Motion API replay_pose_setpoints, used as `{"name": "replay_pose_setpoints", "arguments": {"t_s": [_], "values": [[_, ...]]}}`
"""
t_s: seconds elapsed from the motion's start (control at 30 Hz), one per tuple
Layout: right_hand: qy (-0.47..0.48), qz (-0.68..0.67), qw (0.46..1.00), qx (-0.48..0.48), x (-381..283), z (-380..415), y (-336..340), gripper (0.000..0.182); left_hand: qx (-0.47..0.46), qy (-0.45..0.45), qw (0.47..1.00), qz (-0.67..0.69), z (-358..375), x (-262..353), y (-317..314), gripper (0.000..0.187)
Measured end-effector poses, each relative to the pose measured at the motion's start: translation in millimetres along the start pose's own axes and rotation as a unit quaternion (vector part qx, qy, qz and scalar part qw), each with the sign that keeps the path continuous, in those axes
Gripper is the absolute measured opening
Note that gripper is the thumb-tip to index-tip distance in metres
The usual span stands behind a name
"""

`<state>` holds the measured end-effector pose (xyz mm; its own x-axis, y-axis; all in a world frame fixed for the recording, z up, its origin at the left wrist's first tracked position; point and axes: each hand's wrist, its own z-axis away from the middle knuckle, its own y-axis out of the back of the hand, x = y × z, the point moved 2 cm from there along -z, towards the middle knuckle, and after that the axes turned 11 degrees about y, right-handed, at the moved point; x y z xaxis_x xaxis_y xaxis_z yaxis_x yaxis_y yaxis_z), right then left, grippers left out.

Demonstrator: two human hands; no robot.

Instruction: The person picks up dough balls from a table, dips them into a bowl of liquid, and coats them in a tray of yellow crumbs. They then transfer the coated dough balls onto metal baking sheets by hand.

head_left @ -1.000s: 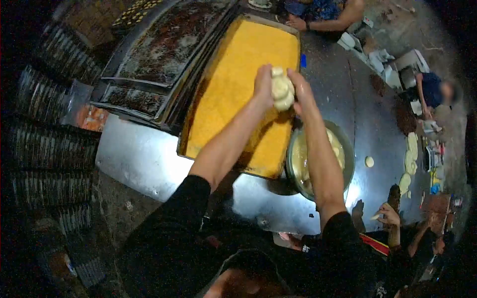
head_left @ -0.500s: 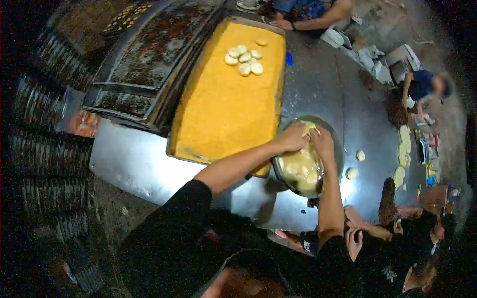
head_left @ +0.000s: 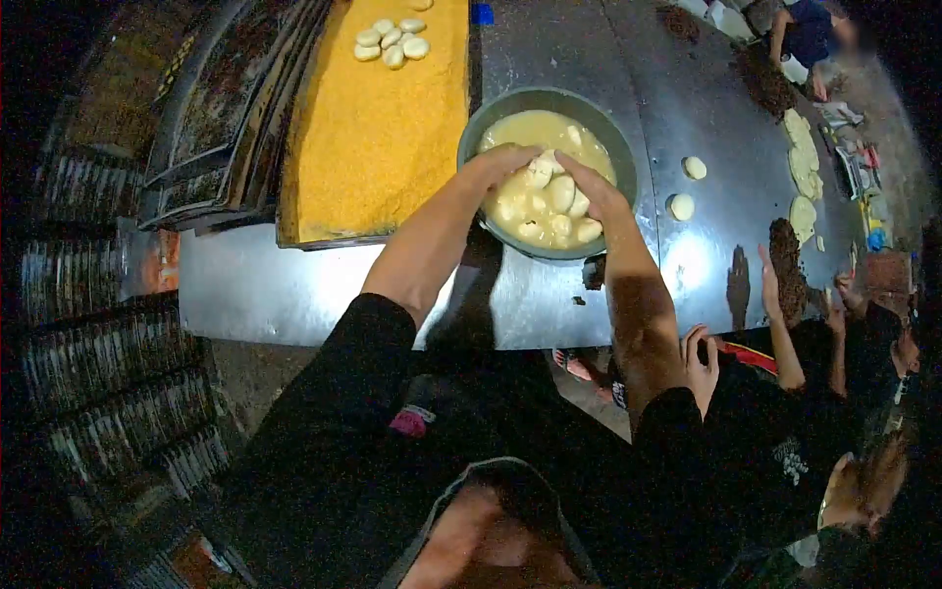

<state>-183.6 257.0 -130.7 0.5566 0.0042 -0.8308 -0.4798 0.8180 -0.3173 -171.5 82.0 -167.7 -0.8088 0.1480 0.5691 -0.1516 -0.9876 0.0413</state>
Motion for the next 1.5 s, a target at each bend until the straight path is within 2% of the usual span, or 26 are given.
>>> {"name": "replay_pose_setpoints", "arguments": {"t_s": [0.03, 0.07, 0.1, 0.13, 0.17, 0.2, 0.27, 0.3, 0.33, 0.4, 0.47, 0.53, 0.57, 0.63, 0.73, 0.8, 0.87, 0.9, 0.93, 1.03, 1.13, 1.23, 1.37, 1.43, 1.47, 1.5], "values": [[0.002, 0.0, 1.0, -0.003, 3, -7, -8, 0.054, -0.023, -0.066, 0.995, 0.07, 6, -5, 2, 0.052], [-0.001, -0.083, 0.997, -0.008, 4, -10, -14, 0.048, -0.016, -0.07, 0.995, 0.07, 12, -5, -3, 0.052], [-0.005, -0.165, 0.986, -0.014, 5, -14, -18, 0.042, -0.026, -0.076, 0.975, 0.208, 17, -2, -10, 0.05], [-0.003, -0.162, 0.987, -0.02, 7, -19, -19, 0.042, -0.037, -0.082, 0.935, 0.343, 23, 0, -13, 0.048], [0.009, -0.155, 0.988, -0.022, 8, -25, -20, 0.041, 0.042, -0.107, 0.934, 0.339, 31, 1, -11, 0.039], [0.024, -0.148, 0.988, -0.025, 4, -30, -22, 0.04, 0.048, -0.115, 0.932, 0.34, 19, 4, -9, 0.039], [0.023, -0.154, 0.988, -0.01, -9, -14, -37, 0.04, 0.138, -0.251, 0.922, 0.263, -14, 2, -3, 0.034], [0.059, -0.138, 0.989, 0.019, -18, -5, -44, 0.041, 0.173, -0.221, 0.913, 0.296, 52, 16, -15, 0.033], [0.095, -0.121, 0.987, 0.049, -23, 0, -48, 0.042, 0.174, -0.223, 0.912, 0.296, 60, 23, -16, 0.033], [0.073, -0.132, 0.988, 0.042, -20, 3, -48, 0.045, 0.183, -0.242, 0.901, 0.309, 66, 25, -20, 0.034], [0.153, -0.113, 0.978, 0.09, -29, 9, -49, 0.046, 0.162, -0.289, 0.892, 0.307, 86, 38, -20, 0.033], [0.103, -0.13, 0.981, 0.101, -17, 25, -50, 0.047, 0.134, -0.291, 0.891, 0.321, 73, 26, -28, 0.033], [0.132, -0.096, 0.98, 0.115, -17, 25, -47, 0.045, 0.182, -0.285, 0.909, 0.245, 60, 23, -24, 0.034], [0.229, -0.097, 0.964, 0.09, -32, 28, -52, 0.043, 0.152, -0.313, 0.893, 0.286, 81, 37, -25, 0.034], [0.124, -0.119, 0.98, 0.096, -33, 38, -51, 0.039, 0.086, -0.293, 0.899, 0.315, 80, 28, -34, 0.036], [0.243, -0.125, 0.948, 0.165, -40, 44, -68, 0.036, 0.102, -0.299, 0.889, 0.33, 77, 29, -36, 0.036], [0.154, -0.14, 0.97, 0.127, -26, 36, -48, 0.038, 0.139, -0.314, 0.896, 0.282, 68, 28, -38, 0.034], [0.111, -0.168, 0.973, 0.116, -26, 34, -50, 0.04, 0.094, -0.296, 0.892, 0.327, 49, 13, -47, 0.033], [0.119, -0.159, 0.974, 0.108, -32, 30, -49, 0.04, 0.055, -0.296, 0.878, 0.372, 43, 23, -44, 0.033], [0.179, -0.204, 0.953, 0.135, -27, 48, -69, 0.041, 0.066, -0.292, 0.855, 0.423, 67, 20, -45, 0.036], [0.152, -0.218, 0.958, 0.104, -48, 46, -106, 0.042, 0.09, -0.365, 0.83, 0.412, 125, 22, -10, 0.037], [0.174, -0.179, 0.967, 0.053, -71, 21, -157, 0.042, 0.067, -0.355, 0.795, 0.488, 150, 24, 45, 0.034], [0.139, -0.151, 0.979, -0.003, -80, -100, -202, 0.04, 0.133, -0.366, 0.785, 0.482, 106, 23, 164, 0.041], [0.131, -0.166, 0.977, -0.019, -99, -143, -229, 0.045, -0.034, -0.338, 0.781, 0.524, 94, 29, 218, 0.053], [0.128, -0.184, 0.974, -0.018, -111, -152, -238, 0.049, -0.029, -0.341, 0.779, 0.525, 94, 29, 231, 0.053], [0.12, -0.145, 0.981, 0.049, -120, -158, -244, 0.056, 0.042, -0.342, 0.806, 0.481, 102, 33, 241, 0.059]]}}
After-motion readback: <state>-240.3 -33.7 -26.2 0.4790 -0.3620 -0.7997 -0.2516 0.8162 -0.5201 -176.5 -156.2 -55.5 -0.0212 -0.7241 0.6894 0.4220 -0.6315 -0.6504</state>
